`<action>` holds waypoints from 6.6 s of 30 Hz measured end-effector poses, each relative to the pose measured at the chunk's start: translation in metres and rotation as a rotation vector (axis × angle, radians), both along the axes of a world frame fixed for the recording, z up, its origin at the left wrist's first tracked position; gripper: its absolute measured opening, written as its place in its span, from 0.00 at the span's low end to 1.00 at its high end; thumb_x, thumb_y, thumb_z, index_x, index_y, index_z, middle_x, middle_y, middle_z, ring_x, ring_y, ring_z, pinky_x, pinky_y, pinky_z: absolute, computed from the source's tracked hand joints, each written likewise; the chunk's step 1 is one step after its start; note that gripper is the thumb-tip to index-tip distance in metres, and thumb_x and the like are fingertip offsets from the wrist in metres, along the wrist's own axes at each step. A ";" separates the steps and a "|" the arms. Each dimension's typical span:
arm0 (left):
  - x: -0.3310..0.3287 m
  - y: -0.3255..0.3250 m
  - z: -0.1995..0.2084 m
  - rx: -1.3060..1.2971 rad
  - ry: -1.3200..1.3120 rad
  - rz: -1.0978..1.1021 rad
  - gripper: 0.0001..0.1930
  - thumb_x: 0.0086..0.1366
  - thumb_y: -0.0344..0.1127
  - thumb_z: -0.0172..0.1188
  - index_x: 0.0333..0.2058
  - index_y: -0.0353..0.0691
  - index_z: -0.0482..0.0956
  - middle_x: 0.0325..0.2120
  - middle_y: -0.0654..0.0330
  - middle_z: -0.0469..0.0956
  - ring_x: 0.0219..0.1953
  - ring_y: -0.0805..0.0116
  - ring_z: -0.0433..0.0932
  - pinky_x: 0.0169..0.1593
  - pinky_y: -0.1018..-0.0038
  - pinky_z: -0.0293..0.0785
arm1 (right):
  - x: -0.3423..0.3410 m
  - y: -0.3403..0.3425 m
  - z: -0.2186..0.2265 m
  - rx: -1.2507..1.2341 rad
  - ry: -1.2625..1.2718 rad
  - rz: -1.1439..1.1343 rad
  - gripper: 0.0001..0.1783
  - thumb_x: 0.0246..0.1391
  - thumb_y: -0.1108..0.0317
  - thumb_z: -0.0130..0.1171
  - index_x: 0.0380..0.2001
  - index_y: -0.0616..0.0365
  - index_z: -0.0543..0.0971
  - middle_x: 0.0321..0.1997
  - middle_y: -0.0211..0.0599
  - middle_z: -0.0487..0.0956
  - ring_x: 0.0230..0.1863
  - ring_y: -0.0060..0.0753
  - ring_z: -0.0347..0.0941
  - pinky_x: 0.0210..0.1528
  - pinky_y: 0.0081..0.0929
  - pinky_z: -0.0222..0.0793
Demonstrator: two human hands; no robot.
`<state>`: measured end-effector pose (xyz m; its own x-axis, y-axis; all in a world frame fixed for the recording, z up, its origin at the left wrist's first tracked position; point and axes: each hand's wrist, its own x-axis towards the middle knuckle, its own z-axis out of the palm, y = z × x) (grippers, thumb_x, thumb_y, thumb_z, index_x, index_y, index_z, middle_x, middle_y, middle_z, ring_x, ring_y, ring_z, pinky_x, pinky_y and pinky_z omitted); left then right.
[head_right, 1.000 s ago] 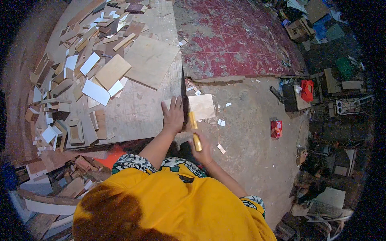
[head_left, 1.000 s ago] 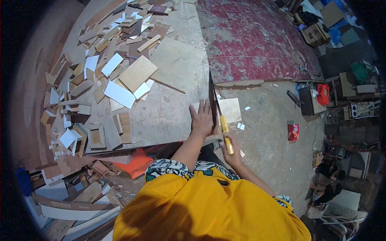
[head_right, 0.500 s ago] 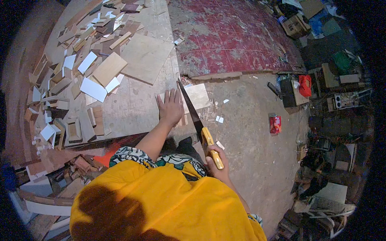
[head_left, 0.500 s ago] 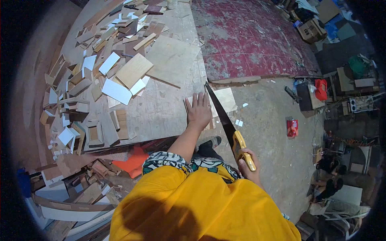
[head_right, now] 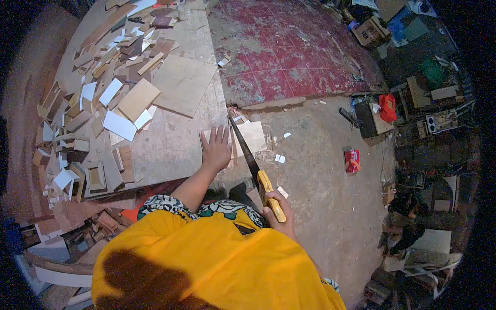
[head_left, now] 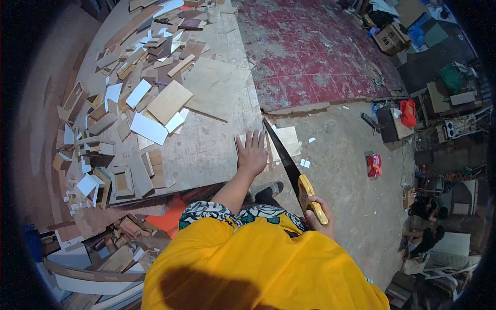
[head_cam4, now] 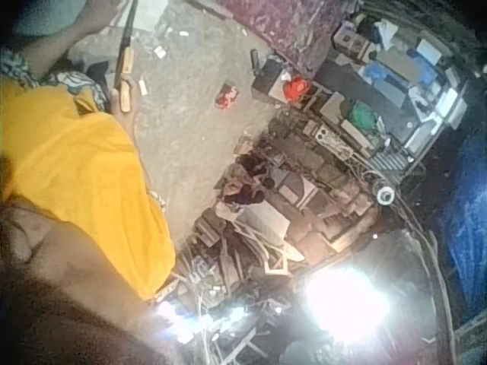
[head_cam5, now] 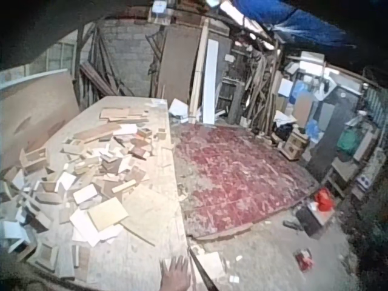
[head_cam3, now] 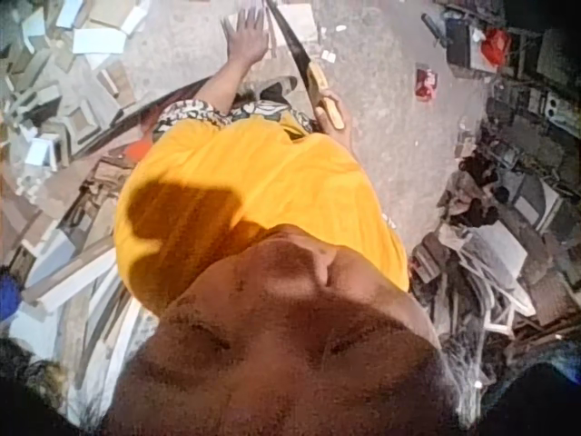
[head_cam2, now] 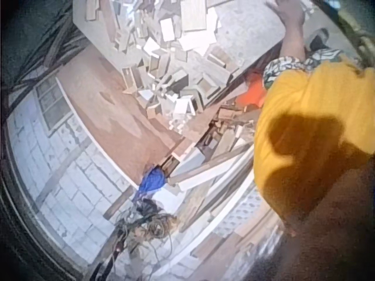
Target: The person cuts a piece of wood on a workbench using a hand saw while holding the wood steady by hand.
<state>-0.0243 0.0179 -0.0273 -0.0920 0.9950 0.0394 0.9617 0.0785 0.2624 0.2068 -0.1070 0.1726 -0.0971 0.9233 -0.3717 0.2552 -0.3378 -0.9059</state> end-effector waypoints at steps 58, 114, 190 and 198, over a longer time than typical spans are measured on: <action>0.015 -0.019 0.005 -0.079 0.056 -0.052 0.34 0.68 0.48 0.46 0.70 0.44 0.53 0.70 0.56 0.53 0.72 0.53 0.48 0.68 0.34 0.36 | -0.007 0.010 0.021 -0.034 -0.100 0.071 0.21 0.56 0.71 0.61 0.54 0.49 0.75 0.40 0.28 0.75 0.39 0.18 0.69 0.35 0.19 0.69; 0.014 -0.006 0.005 -0.133 0.078 0.024 0.32 0.71 0.48 0.41 0.70 0.45 0.51 0.71 0.57 0.52 0.73 0.55 0.46 0.67 0.33 0.35 | 0.002 -0.004 0.008 -0.001 -0.149 0.027 0.19 0.54 0.76 0.61 0.50 0.52 0.76 0.41 0.29 0.76 0.41 0.22 0.71 0.45 0.22 0.68; 0.012 -0.039 0.009 -0.073 0.219 -0.111 0.33 0.68 0.49 0.47 0.69 0.46 0.55 0.70 0.58 0.53 0.72 0.56 0.50 0.65 0.30 0.41 | -0.024 -0.083 0.018 0.447 -0.019 0.127 0.17 0.56 0.73 0.61 0.50 0.54 0.75 0.43 0.41 0.81 0.40 0.35 0.79 0.44 0.28 0.72; -0.006 -0.035 0.007 0.011 0.172 -0.027 0.33 0.67 0.49 0.49 0.68 0.45 0.58 0.69 0.60 0.56 0.71 0.57 0.51 0.65 0.31 0.44 | -0.019 -0.076 0.023 0.616 -0.025 0.191 0.15 0.56 0.72 0.63 0.48 0.53 0.77 0.40 0.41 0.83 0.34 0.40 0.82 0.36 0.27 0.74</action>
